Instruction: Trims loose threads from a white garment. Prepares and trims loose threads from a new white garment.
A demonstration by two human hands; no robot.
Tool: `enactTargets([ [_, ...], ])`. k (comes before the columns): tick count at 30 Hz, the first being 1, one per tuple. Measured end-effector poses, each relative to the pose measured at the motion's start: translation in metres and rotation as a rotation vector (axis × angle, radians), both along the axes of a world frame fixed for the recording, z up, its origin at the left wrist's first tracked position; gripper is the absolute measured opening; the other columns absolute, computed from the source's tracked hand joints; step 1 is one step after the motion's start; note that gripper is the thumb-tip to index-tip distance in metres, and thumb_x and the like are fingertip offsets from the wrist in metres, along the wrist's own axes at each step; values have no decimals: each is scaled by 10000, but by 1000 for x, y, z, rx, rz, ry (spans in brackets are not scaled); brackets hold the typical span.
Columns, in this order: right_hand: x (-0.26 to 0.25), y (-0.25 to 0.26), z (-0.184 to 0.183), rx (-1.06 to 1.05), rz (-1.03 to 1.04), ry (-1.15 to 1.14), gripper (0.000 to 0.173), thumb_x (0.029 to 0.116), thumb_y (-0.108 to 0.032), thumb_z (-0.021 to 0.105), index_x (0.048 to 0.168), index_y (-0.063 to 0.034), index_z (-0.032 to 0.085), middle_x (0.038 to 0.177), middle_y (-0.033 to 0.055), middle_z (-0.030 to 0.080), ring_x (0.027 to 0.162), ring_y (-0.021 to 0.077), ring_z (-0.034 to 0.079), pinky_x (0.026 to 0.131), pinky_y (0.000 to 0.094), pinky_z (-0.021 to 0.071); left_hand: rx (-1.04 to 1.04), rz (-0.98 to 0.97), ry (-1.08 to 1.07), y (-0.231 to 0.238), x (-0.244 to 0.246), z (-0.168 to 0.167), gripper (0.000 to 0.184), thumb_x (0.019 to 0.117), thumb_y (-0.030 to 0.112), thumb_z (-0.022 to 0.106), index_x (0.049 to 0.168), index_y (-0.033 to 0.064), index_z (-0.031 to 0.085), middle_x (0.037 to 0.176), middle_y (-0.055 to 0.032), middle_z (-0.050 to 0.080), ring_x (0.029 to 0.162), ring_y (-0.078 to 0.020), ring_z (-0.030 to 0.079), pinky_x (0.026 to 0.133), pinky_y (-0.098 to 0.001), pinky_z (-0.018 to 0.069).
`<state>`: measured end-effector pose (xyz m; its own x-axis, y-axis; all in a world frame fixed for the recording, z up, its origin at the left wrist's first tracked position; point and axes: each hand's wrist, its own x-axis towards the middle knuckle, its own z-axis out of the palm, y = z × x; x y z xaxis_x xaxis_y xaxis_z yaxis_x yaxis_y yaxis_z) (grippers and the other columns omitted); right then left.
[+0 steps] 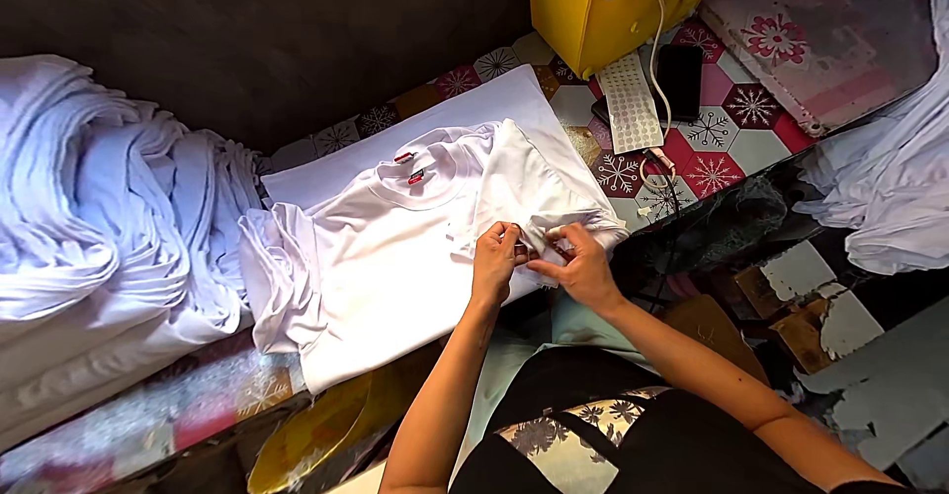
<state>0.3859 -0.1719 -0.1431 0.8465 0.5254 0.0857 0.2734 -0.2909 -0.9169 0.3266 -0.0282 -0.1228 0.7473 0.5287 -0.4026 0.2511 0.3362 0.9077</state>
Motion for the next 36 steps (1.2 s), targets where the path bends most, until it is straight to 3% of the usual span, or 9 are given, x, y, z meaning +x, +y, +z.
enactTargets([
  [6, -1, 11, -9, 91, -103, 4, 147, 900, -74, 701, 988, 42, 715, 886, 102, 691, 687, 89, 591, 652, 259, 508, 26, 45, -48, -12, -9, 4, 151, 1072, 56, 489, 979, -8, 589, 789, -50, 697, 696, -140, 723, 742, -334, 638],
  [11, 21, -1, 16, 317, 6, 596, 126, 1044, -81, 497, 992, -49, 607, 627, -73, 491, 479, -23, 379, 471, 156, 348, 213, -55, -121, 0, -13, -4, 101, 1042, 91, 555, 982, 46, 622, 705, 38, 616, 598, -32, 583, 597, -210, 518],
  [15, 51, -19, 18, 156, 130, 806, 147, 1054, -120, 554, 936, -61, 619, 568, -73, 465, 416, -24, 311, 409, 140, 267, 116, -294, -26, 20, -17, -17, 144, 1042, 119, 570, 1030, 40, 690, 817, 27, 683, 712, -27, 631, 691, -229, 550],
  [21, 51, -24, -4, -69, 133, 565, 110, 997, -121, 655, 963, -17, 669, 695, -34, 533, 552, 10, 419, 541, 193, 375, 501, -250, -151, 7, -24, -36, 70, 927, 93, 696, 929, 25, 712, 981, -26, 651, 871, -46, 593, 778, -233, 495],
  [24, 35, -27, -3, -112, -36, 115, 200, 992, -161, 668, 1000, 34, 709, 890, 107, 671, 765, 156, 623, 736, 358, 538, 505, -239, -211, -1, -23, -34, 95, 981, 88, 620, 979, 11, 677, 1004, -34, 704, 918, -53, 659, 847, -262, 551],
  [27, 18, -26, 1, 39, -90, -207, 266, 930, -216, 733, 931, 48, 702, 896, 114, 649, 694, 89, 568, 623, 229, 491, 463, -183, -204, -9, -21, -30, 74, 982, 77, 612, 981, 16, 656, 917, -6, 697, 817, -24, 643, 768, -223, 539],
  [30, 3, -21, 3, -7, -49, -236, 325, 863, -268, 807, 933, 38, 723, 938, 142, 682, 749, 164, 630, 672, 322, 543, 493, -180, -223, -12, -19, -28, 70, 984, 69, 606, 971, 10, 640, 867, 0, 675, 786, -21, 630, 754, -215, 533],
  [33, -4, -21, -10, 16, 8, -376, 133, 866, -94, 727, 872, 39, 729, 889, 164, 702, 721, 197, 670, 651, 319, 568, 520, -189, -204, -14, -17, -26, 78, 1002, 66, 591, 991, -2, 626, 820, -1, 661, 727, -8, 623, 721, -200, 536],
  [36, -16, -37, -9, 55, 381, -387, 116, 905, -74, 653, 916, 15, 727, 934, 158, 717, 779, 219, 707, 662, 359, 591, 512, -185, -150, -10, -16, -25, 69, 1005, 80, 605, 986, 14, 614, 757, 17, 613, 650, -6, 565, 644, -188, 491],
])
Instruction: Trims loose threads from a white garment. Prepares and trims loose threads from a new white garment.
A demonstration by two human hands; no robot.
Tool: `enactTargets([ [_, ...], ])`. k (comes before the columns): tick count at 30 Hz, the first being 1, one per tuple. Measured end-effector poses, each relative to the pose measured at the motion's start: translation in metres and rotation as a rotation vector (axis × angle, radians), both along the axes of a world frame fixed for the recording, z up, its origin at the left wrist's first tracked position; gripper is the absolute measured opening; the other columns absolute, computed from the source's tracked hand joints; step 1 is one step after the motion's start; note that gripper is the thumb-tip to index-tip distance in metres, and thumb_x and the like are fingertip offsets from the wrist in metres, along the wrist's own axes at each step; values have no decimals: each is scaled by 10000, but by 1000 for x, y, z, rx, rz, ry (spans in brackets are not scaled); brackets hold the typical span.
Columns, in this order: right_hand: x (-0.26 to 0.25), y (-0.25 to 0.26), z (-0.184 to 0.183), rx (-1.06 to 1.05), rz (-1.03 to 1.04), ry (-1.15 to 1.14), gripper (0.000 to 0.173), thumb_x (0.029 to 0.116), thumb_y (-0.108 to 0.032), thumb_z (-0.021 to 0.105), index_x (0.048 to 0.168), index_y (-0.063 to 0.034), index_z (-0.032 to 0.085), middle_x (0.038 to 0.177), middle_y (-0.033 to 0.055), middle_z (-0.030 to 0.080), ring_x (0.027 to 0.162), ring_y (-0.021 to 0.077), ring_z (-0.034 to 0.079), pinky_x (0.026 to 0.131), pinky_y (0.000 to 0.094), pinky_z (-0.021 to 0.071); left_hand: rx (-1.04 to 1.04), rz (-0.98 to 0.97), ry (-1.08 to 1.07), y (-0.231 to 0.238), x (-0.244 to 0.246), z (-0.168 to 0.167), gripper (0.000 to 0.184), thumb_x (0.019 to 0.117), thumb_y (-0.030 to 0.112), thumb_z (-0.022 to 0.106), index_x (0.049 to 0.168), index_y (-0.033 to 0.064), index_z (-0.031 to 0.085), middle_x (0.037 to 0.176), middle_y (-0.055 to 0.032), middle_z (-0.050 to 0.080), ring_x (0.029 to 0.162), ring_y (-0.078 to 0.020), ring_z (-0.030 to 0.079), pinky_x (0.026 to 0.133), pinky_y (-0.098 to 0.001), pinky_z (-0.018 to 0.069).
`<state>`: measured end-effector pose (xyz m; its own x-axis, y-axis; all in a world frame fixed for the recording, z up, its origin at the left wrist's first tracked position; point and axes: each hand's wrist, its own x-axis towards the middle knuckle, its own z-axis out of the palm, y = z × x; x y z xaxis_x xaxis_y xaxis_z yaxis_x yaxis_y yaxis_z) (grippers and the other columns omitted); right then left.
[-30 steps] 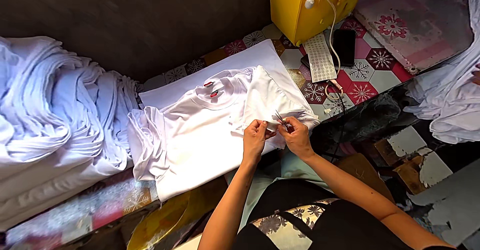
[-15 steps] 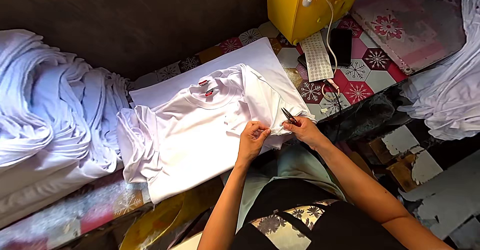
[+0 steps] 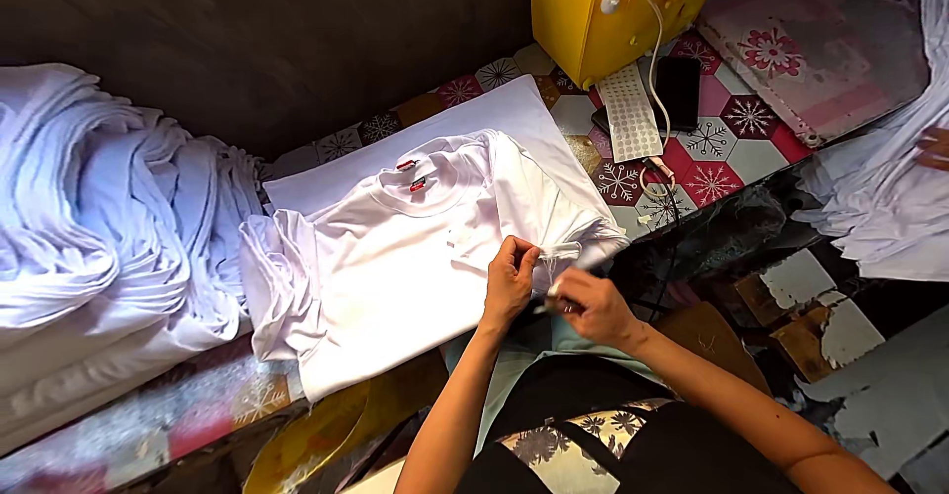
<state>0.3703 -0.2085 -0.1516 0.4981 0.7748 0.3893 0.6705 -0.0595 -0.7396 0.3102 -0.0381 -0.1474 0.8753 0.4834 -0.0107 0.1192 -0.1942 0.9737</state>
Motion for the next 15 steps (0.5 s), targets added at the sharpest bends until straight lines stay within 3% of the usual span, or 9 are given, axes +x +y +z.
enactTargets([
  [2, -6, -7, 2, -40, 143, 49, 123, 921, -109, 648, 931, -10, 721, 955, 142, 714, 802, 218, 705, 652, 365, 576, -45, -3, 1, 2, 0, 0, 61, 990, 58, 622, 1022, 19, 587, 774, 15, 630, 657, -17, 584, 655, -204, 511],
  [4, -8, -10, 5, 31, 4, 150, 143, 927, -120, 680, 954, 12, 730, 922, 123, 713, 795, 142, 680, 697, 275, 573, -99, 1, 0, 3, 1, 1, 118, 988, 41, 620, 1083, 22, 551, 775, 22, 645, 663, -12, 601, 666, -208, 520],
  [7, -2, 0, 16, 59, -325, 317, 252, 953, -217, 698, 922, 33, 717, 819, 58, 641, 686, 9, 544, 608, 147, 447, -135, 16, -7, 1, -1, 4, 216, 988, 34, 617, 1179, 25, 518, 767, 34, 662, 653, 2, 604, 664, -196, 517],
  [10, 5, 14, 22, -105, -396, 438, 371, 912, -365, 744, 949, 4, 729, 845, 39, 631, 703, 30, 529, 631, 193, 441, -115, 28, -4, -1, -1, 8, 238, 985, 40, 623, 1198, 31, 518, 726, 32, 653, 613, -7, 592, 632, -200, 510],
  [12, 6, 24, 20, -131, -411, 523, 340, 887, -322, 784, 929, 8, 715, 852, 48, 646, 721, 47, 548, 668, 226, 464, -76, 30, -12, -2, -2, 10, 234, 984, 48, 627, 1195, 31, 527, 730, 29, 664, 609, -9, 595, 626, -199, 509],
  [15, 12, 31, 15, -57, -424, 640, 157, 916, -151, 742, 910, 4, 725, 774, 9, 661, 666, -13, 553, 654, 181, 473, 5, -42, -71, 3, -5, 9, 178, 984, 45, 616, 1142, -4, 552, 825, -13, 690, 709, -37, 653, 708, -226, 556],
])
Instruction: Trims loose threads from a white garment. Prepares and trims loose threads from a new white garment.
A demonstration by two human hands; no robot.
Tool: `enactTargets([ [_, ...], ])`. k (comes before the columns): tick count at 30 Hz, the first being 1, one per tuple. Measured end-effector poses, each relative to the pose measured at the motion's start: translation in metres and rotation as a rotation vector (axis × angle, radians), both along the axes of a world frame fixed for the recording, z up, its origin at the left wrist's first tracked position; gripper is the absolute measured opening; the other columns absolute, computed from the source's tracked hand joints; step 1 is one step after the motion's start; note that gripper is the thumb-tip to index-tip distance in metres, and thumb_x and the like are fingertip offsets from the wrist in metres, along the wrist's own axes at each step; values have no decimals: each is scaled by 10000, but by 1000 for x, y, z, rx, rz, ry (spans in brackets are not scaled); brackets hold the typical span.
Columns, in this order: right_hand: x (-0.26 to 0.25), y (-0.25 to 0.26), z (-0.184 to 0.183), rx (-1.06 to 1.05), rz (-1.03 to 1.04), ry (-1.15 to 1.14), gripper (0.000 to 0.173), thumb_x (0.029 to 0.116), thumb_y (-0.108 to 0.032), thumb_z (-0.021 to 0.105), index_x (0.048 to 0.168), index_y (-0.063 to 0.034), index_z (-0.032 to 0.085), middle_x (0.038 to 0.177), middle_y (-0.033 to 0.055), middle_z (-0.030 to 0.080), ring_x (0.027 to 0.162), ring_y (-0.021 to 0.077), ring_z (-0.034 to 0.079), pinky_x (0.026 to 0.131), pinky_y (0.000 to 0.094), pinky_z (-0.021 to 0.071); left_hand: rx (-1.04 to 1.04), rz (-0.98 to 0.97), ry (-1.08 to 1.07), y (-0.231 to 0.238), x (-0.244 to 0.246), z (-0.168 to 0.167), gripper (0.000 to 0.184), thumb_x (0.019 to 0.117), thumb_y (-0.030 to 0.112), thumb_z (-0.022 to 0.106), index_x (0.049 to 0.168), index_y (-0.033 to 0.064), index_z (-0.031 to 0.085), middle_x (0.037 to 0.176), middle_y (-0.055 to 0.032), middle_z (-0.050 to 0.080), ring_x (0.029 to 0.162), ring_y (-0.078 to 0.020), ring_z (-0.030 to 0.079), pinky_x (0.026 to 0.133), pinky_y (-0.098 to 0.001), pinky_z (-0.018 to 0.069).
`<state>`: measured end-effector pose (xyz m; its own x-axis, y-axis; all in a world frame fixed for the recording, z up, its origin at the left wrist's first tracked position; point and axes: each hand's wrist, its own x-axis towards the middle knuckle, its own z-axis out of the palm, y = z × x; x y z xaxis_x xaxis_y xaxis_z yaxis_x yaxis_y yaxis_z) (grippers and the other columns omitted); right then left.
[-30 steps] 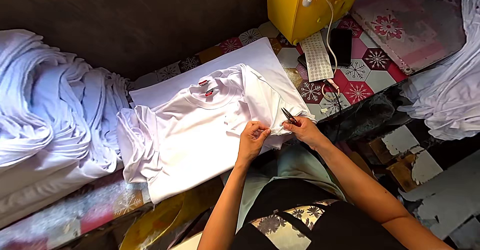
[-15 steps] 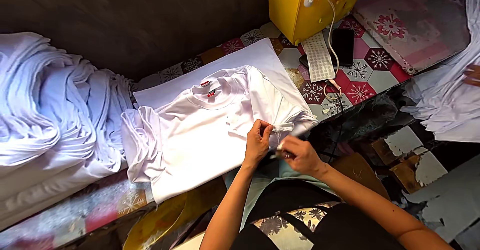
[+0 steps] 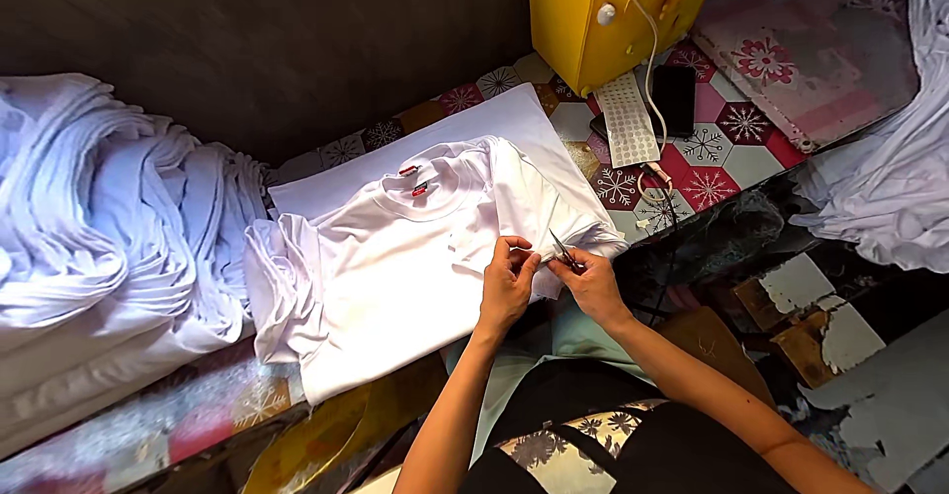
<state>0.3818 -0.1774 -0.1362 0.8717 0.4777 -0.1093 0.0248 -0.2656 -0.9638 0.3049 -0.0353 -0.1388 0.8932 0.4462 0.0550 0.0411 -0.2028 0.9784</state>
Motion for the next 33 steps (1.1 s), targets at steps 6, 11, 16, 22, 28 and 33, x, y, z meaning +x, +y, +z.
enactTargets([
  [6, 7, -13, 8, 24, 147, 71, 128, 951, -135, 685, 924, -11, 708, 774, -28, 641, 681, -34, 554, 666, 156, 469, 399, -195, -3, 9, -9, -1, 299, 930, -84, 481, 923, 9, 765, 1012, -150, 733, 1011, -255, 683, 921, -406, 529],
  [11, -8, -16, 10, -60, 191, -237, 213, 949, -174, 643, 879, 14, 717, 772, 46, 639, 664, 14, 534, 619, 169, 437, 144, -135, 95, -2, -8, 6, 222, 958, 70, 535, 925, -17, 736, 947, -72, 673, 861, -56, 593, 778, -220, 475],
  [16, -20, -10, 7, -16, 202, -257, 198, 944, -144, 635, 881, 24, 718, 731, 36, 640, 640, -6, 525, 609, 151, 430, -414, -18, 183, -6, -5, 13, 140, 946, 6, 641, 824, 44, 700, 786, 49, 671, 746, -4, 622, 744, -203, 531],
  [22, -2, -17, 20, 120, 261, 182, 170, 1007, -148, 599, 952, -19, 694, 699, -98, 585, 596, -62, 501, 577, 132, 430, -296, -38, 159, -3, -7, 13, 89, 951, 86, 682, 880, 42, 714, 868, 32, 652, 760, -2, 598, 722, -182, 513],
  [28, 30, -42, 17, 18, 473, 281, 389, 1098, -282, 362, 913, -92, 648, 620, -147, 409, 492, -54, 343, 479, 136, 303, -191, -52, 125, 1, -10, 13, 128, 1004, 98, 587, 941, 43, 684, 839, 54, 668, 761, 23, 602, 730, -173, 501],
  [33, 36, -39, 14, -26, 559, 398, 396, 1097, -278, 394, 845, -109, 648, 588, -146, 418, 464, -55, 333, 453, 135, 279, -165, -77, 95, -1, -9, 16, 132, 1006, 83, 580, 942, 26, 681, 866, 37, 675, 810, 17, 620, 777, -178, 516],
])
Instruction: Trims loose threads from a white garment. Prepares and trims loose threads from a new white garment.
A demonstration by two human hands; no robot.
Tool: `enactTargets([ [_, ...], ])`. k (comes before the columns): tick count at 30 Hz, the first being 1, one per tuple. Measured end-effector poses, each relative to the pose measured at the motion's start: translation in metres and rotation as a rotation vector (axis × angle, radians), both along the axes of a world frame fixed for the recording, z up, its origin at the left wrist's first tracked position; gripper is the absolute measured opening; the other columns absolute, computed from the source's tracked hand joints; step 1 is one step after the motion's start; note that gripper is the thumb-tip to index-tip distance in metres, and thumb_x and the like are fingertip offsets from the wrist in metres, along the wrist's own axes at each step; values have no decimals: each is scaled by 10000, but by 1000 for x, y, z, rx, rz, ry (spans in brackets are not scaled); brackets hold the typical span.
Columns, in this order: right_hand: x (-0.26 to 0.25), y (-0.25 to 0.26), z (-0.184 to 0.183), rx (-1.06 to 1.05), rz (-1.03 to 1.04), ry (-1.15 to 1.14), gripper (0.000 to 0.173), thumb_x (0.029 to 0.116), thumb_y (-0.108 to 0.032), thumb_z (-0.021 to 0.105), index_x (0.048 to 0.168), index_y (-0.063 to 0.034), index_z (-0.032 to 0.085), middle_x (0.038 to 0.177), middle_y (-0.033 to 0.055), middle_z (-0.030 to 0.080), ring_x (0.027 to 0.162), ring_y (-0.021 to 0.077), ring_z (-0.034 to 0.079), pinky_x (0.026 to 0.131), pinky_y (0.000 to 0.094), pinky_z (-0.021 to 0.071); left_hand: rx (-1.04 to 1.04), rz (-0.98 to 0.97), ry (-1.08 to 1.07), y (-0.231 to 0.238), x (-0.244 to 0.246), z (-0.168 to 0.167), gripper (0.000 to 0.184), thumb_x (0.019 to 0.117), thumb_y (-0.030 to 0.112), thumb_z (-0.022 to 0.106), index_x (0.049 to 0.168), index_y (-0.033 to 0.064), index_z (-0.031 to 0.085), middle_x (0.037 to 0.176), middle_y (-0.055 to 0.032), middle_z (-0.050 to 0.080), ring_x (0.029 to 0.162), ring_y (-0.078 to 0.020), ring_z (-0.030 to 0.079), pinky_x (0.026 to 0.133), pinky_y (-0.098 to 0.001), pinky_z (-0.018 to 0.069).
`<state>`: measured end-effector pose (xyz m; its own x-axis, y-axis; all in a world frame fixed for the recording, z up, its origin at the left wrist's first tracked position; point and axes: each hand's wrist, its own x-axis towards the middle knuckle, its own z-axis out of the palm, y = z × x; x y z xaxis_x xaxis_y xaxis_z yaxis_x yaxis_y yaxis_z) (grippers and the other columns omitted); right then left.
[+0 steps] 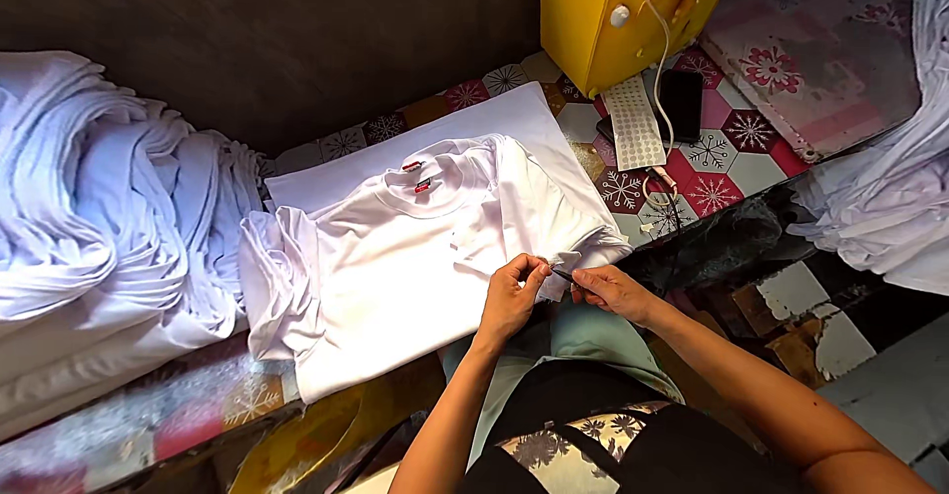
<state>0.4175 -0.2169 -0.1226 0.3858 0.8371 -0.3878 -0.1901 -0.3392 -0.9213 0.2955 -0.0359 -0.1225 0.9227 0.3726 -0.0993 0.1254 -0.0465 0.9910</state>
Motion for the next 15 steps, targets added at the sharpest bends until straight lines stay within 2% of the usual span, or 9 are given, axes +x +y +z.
enactTargets([
  [6, 13, 6, 13, -65, 26, 132, 424, 1112, -294, 392, 836, -104, 652, 541, -135, 404, 415, -45, 306, 399, 142, 246, 60, -3, -30, -2, 1, -1, 133, 985, 81, 593, 936, 13, 696, 885, 25, 692, 829, 25, 629, 790, -171, 518],
  [15, 30, 0, 15, -101, -24, -7, 382, 1070, -244, 533, 750, -97, 679, 516, -140, 414, 420, -48, 299, 421, 152, 241, 165, -79, -50, -2, 16, -3, 153, 985, 114, 608, 940, 3, 704, 874, 8, 685, 817, 15, 621, 796, -181, 511],
])
